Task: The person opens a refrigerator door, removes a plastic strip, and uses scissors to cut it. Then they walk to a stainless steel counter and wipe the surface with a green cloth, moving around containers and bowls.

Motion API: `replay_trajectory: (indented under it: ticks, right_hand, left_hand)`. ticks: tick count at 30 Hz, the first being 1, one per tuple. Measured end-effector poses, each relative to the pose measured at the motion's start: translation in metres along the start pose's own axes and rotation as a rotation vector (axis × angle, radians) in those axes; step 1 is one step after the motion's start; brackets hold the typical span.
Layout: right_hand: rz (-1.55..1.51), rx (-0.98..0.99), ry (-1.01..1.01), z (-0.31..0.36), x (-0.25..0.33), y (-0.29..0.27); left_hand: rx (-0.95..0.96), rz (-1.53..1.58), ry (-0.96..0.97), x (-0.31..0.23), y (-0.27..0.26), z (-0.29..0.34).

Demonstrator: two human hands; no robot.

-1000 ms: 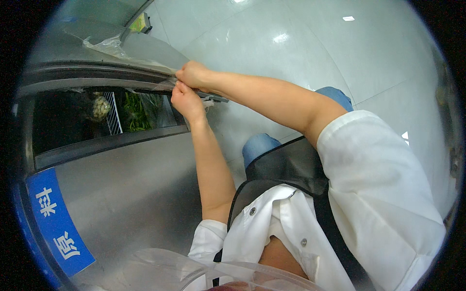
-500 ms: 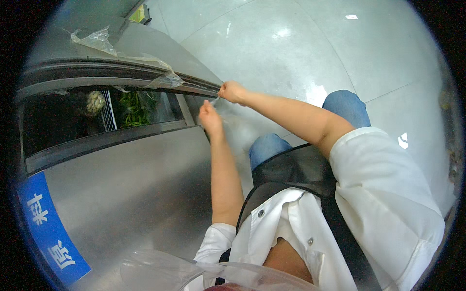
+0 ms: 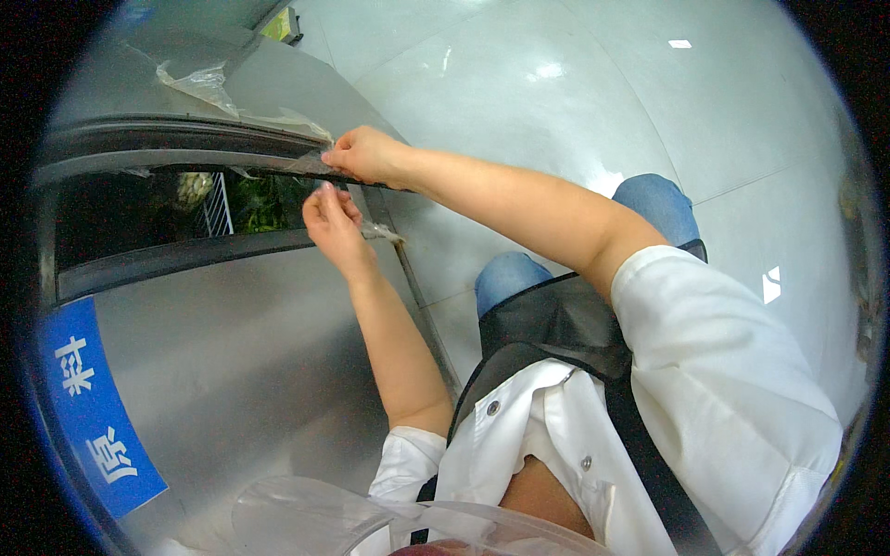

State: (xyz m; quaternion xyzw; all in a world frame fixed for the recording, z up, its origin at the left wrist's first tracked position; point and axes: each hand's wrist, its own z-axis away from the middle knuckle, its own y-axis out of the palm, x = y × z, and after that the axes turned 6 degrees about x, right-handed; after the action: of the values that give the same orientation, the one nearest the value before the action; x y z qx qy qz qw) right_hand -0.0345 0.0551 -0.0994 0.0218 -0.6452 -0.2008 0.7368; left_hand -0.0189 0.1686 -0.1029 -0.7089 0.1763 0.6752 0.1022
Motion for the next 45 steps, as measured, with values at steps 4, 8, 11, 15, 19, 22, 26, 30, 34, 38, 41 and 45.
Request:
replay_trajectory:
  ticks: [4, 8, 11, 15, 19, 22, 26, 30, 34, 38, 41, 45]
  right_hand:
    - [0.046, 0.002, -0.132, -0.006, -0.012, 0.01]
    - [0.128, -0.185, -0.264, -0.01, -0.028, 0.014]
    - [0.187, -0.222, -0.276, 0.0, -0.024, 0.022]
    - [0.331, -0.177, -0.311, 0.006, -0.023, 0.013]
    - [0.771, -0.392, -0.715, 0.016, -0.024, -0.004]
    - [1.164, -0.261, -0.825, 0.02, -0.014, -0.014]
    - [1.388, -0.297, -0.789, 0.009, -0.006, -0.012]
    - [1.398, -0.279, -0.645, 0.003, 0.0, 0.005]
    - [1.4, -0.144, -0.551, 0.005, 0.021, 0.011]
    - [1.449, -0.112, -0.504, 0.003, 0.023, 0.013]
    - [1.439, -0.069, -0.469, -0.002, 0.022, 0.013]
    - [1.518, 0.049, -0.332, -0.014, 0.035, 0.009]
  left_hand:
    - [-0.091, -0.462, 0.232, -0.011, 0.006, -0.024]
    - [-0.032, -0.695, 0.187, -0.033, 0.016, -0.023]
    - [-0.059, -0.804, 0.299, -0.029, 0.017, -0.025]
    - [-0.002, -0.85, 0.404, -0.021, 0.01, -0.029]
    - [0.047, -0.806, 0.369, -0.02, 0.004, -0.03]
    - [0.083, -0.793, 0.327, -0.021, 0.0, -0.032]
    - [0.117, -0.809, 0.271, -0.022, -0.001, -0.034]
    - [0.138, -0.834, 0.286, -0.024, -0.004, -0.034]
    - [0.165, -0.801, 0.33, -0.019, -0.012, -0.036]
    - [0.187, -0.825, 0.376, -0.021, -0.014, -0.037]
    - [0.202, -0.947, 0.487, -0.02, -0.019, -0.042]
    - [0.234, -0.935, 0.381, -0.027, -0.01, -0.047]
